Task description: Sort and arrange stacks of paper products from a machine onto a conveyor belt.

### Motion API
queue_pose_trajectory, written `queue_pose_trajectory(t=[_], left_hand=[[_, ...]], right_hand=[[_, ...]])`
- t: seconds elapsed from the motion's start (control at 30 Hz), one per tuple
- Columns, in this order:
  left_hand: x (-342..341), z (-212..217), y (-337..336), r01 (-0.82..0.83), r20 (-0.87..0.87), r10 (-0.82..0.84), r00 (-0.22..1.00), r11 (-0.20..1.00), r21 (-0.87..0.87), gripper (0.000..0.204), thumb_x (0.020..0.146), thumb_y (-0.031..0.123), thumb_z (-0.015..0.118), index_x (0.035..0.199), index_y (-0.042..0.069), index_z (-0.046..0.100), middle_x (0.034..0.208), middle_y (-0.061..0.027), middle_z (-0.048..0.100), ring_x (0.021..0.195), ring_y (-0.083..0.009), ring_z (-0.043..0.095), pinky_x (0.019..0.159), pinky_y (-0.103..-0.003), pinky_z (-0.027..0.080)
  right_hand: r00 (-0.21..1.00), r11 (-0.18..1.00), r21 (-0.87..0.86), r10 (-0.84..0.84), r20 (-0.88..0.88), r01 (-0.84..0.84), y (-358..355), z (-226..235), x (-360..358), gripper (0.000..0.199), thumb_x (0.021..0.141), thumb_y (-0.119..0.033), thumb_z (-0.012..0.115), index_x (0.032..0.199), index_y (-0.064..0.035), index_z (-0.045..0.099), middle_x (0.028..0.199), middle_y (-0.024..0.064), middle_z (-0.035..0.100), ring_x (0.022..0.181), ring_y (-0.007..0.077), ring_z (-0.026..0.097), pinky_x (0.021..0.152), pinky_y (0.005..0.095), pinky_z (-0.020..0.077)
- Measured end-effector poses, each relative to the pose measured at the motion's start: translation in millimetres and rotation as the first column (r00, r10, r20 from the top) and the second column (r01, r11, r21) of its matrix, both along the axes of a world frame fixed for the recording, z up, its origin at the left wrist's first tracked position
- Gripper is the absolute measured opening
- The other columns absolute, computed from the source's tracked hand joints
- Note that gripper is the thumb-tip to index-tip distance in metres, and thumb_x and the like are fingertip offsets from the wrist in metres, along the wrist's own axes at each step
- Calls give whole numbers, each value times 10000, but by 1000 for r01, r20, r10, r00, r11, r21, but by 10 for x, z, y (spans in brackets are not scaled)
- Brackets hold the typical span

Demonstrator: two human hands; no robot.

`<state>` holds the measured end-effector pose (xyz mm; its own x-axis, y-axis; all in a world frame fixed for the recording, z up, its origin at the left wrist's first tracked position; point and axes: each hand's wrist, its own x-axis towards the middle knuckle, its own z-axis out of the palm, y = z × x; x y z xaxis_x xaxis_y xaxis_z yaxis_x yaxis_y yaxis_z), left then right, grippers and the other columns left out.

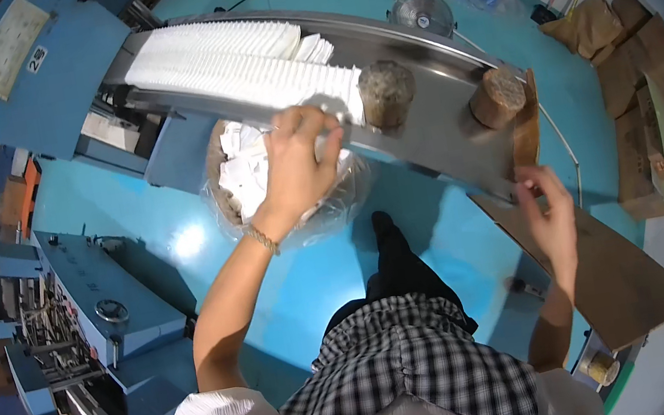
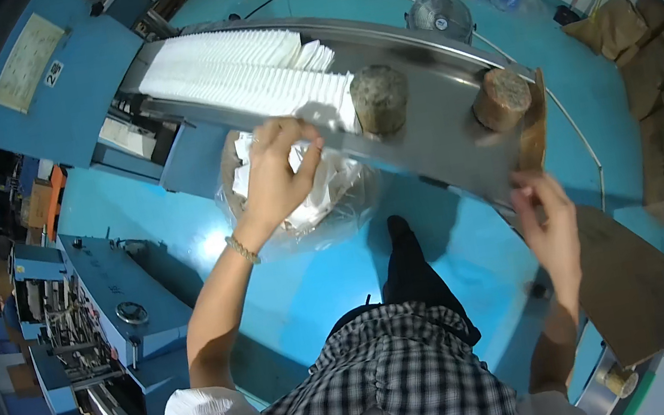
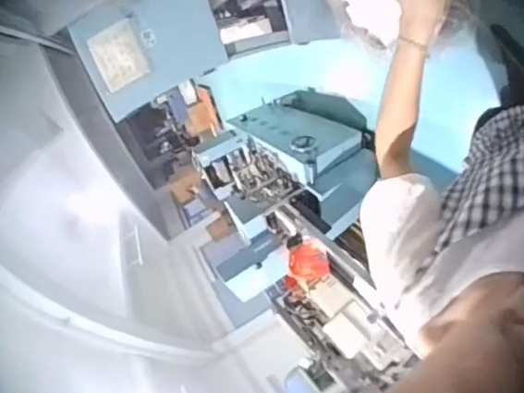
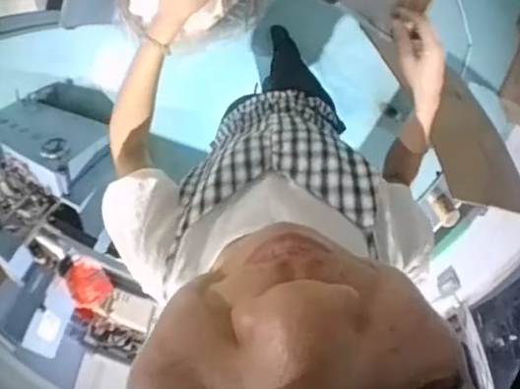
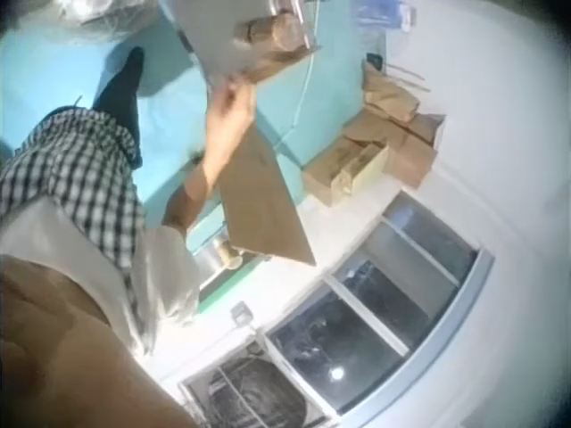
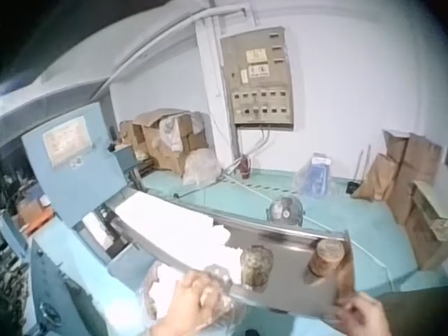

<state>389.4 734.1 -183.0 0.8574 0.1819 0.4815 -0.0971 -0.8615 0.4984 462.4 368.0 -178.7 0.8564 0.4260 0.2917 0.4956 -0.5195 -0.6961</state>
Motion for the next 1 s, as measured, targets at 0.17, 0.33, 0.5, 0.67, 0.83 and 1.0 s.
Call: queue_pose_trajectory(t=[0.17, 0.33, 0.5, 0.67, 0.83, 1.0], left_hand=[[1357, -297, 499, -272, 17, 291, 957, 870, 411, 614, 676, 110, 786, 1228, 154, 522, 1440, -195, 394, 1408, -454, 268, 1011, -619, 286], [2296, -565, 871, -155, -512, 482, 711, 818, 555, 708, 669, 263, 790, 1285, 120, 471, 1626, -248, 65, 1486, -524, -42, 1092, -762, 68], [2565, -852, 1027, -65, -425, 550, 719, 662, 747, 522, 825, 253, 693, 1316, 199, 521, 1650, -178, 98, 1503, -485, -39, 1085, -771, 82], [2145, -480, 1399, 95, -385, 212, 898, 762, 641, 106, 805, 194, 692, 850, 261, 761, 1555, -109, 372, 1512, -415, 98, 1104, -725, 133], [1742, -480, 1625, 40, -480, 202, 853, 893, 448, 330, 875, 148, 614, 1173, 259, 704, 1543, -152, 386, 1485, -403, 214, 1088, -680, 196], [1295, -372, 1175, -122, -223, 162, 961, 975, 184, 499, 873, 185, 616, 1368, 193, 549, 1543, -194, 364, 1459, -426, 268, 1096, -634, 198]], right_hand=[[992, 974, -189, -121, 29, 125, 21, -35, 851, 388, 871, -20, 681, 1244, -25, 576, 1172, 169, 581, 1001, 328, 607, 845, 394, 503], [962, 922, -285, -275, 0, 263, 477, -184, 1423, 576, 841, -103, 742, 1364, -64, 504, 1325, 216, 539, 1187, 431, 545, 975, 468, 471], [985, 971, -221, -120, -120, 91, 446, -423, 1844, 687, 845, -249, 782, 1405, -28, 449, 1352, 247, 544, 1208, 409, 567, 997, 430, 467], [988, 988, -151, -1, -157, -23, 1146, -475, 2099, 703, 868, -362, 750, 1380, 4, 439, 1261, 279, 584, 1156, 433, 582, 964, 447, 477], [937, 937, -15, 348, -31, -349, 2203, -731, 2431, 635, 904, -386, 704, 1346, 2, 465, 1272, 260, 581, 1089, 415, 619, 925, 447, 510], [673, 843, 170, 514, -532, -510, 2628, -190, 2076, 646, 910, -339, 717, 1416, -35, 454, 1277, 192, 575, 1187, 250, 570, 957, 366, 483]])
